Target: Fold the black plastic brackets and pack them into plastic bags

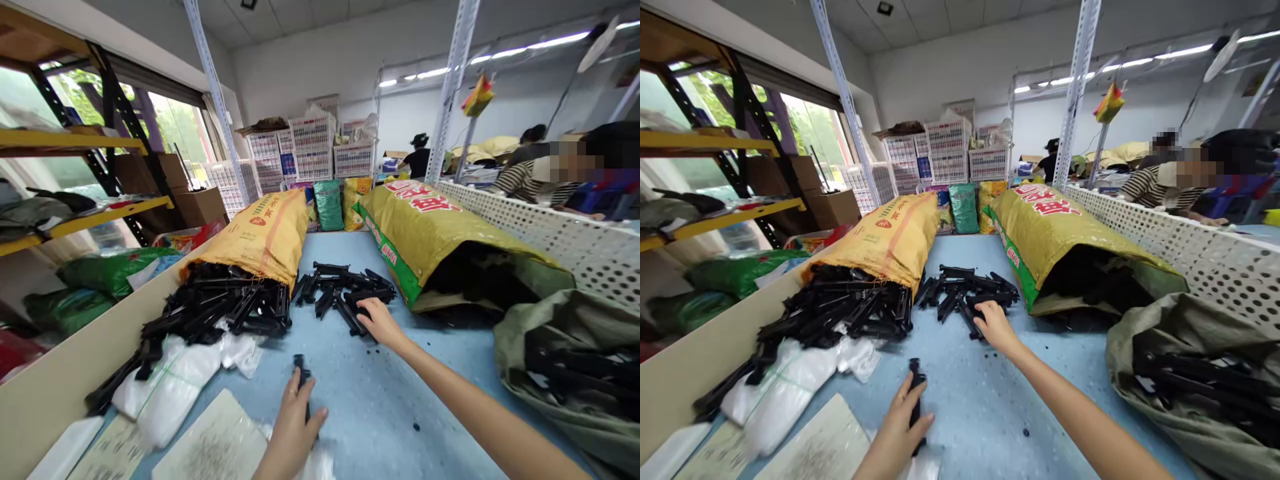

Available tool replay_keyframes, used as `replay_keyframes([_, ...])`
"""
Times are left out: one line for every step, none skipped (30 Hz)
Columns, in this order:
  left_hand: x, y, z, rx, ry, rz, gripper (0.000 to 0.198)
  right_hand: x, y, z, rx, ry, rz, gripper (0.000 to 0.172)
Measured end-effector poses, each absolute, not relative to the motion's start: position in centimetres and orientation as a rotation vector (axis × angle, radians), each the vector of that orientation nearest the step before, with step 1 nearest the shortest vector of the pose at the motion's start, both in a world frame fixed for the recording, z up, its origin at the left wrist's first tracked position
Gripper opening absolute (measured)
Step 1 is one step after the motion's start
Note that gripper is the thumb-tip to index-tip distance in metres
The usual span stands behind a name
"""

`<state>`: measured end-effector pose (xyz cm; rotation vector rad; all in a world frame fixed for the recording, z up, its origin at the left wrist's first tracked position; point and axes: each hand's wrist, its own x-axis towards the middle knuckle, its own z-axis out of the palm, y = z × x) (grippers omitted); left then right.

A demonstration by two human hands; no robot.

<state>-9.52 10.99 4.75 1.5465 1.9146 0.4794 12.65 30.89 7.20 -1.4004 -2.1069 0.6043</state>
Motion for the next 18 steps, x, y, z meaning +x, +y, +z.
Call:
replay_keyframes([-9.2,11.4,4.2,1.588,1.881,0.439,0.067,12.6,33.7,7.9,-1.450,-2.097,0.557,0.033])
replay_keyframes([-8.9,11.7,3.6,1.620,1.871,0.393,0.070,12.7,36.1,8.6,-1.503,-2.094,0.510,0.033])
replay_keyframes([-8.7,12.0,3.1,1.637,1.881,0.340,0.075,12.8,38.3,9.1,-1.559,-2.095,0.469,0.033])
replay_keyframes([-8.5,12.3,2.6,1.643,1.897,0.288,0.079,13.1,40.0,9.5,-1.614,-2.101,0.439,0.034])
replay_keyframes([-8.4,12.7,2.2,1.645,1.912,0.248,0.081,13.3,41.5,9.7,-1.666,-2.115,0.421,0.034])
replay_keyframes([-8.3,13.1,1.9,1.647,1.921,0.224,0.082,13.6,42.6,9.7,-1.713,-2.134,0.413,0.035])
replay_keyframes([-8.3,13.6,1.6,1.655,1.921,0.212,0.081,13.8,43.4,9.6,-1.753,-2.160,0.413,0.036])
replay_keyframes([-8.2,14.0,1.5,1.669,1.917,0.212,0.080,13.9,44.0,9.3,-1.785,-2.189,0.420,0.036])
replay_keyframes([-8.2,14.4,1.4,1.688,1.913,0.222,0.080,14.1,44.3,8.9,-1.805,-2.222,0.431,0.035])
replay_keyframes([-8.2,14.7,1.4,1.705,1.912,0.230,0.079,14.2,44.3,8.5,-1.814,-2.257,0.445,0.035])
replay_keyframes([-8.1,15.0,1.5,1.721,1.916,0.238,0.078,14.2,44.0,8.0,-1.813,-2.292,0.462,0.035])
replay_keyframes([-8.0,15.2,1.7,1.736,1.923,0.245,0.077,14.3,43.5,7.4,-1.806,-2.325,0.481,0.036])
replay_keyframes([-7.7,15.3,2.0,1.751,1.935,0.253,0.074,14.4,42.8,6.8,-1.796,-2.353,0.500,0.038])
replay_keyframes([-7.5,15.5,2.3,1.764,1.953,0.253,0.072,14.6,41.7,6.2,-1.788,-2.374,0.516,0.042])
replay_keyframes([-7.1,15.6,2.7,1.775,1.972,0.244,0.069,14.8,40.5,5.6,-1.786,-2.387,0.530,0.046])
replay_keyframes([-6.7,15.7,3.1,1.780,1.997,0.225,0.065,15.1,39.1,5.0,-1.787,-2.393,0.538,0.051])
replay_keyframes([-6.4,15.9,3.4,1.781,2.028,0.200,0.061,15.5,37.6,4.5,-1.792,-2.392,0.542,0.055])
replay_keyframes([-6.2,16.2,3.8,1.783,2.065,0.173,0.058,15.9,36.1,4.0,-1.797,-2.389,0.544,0.059])
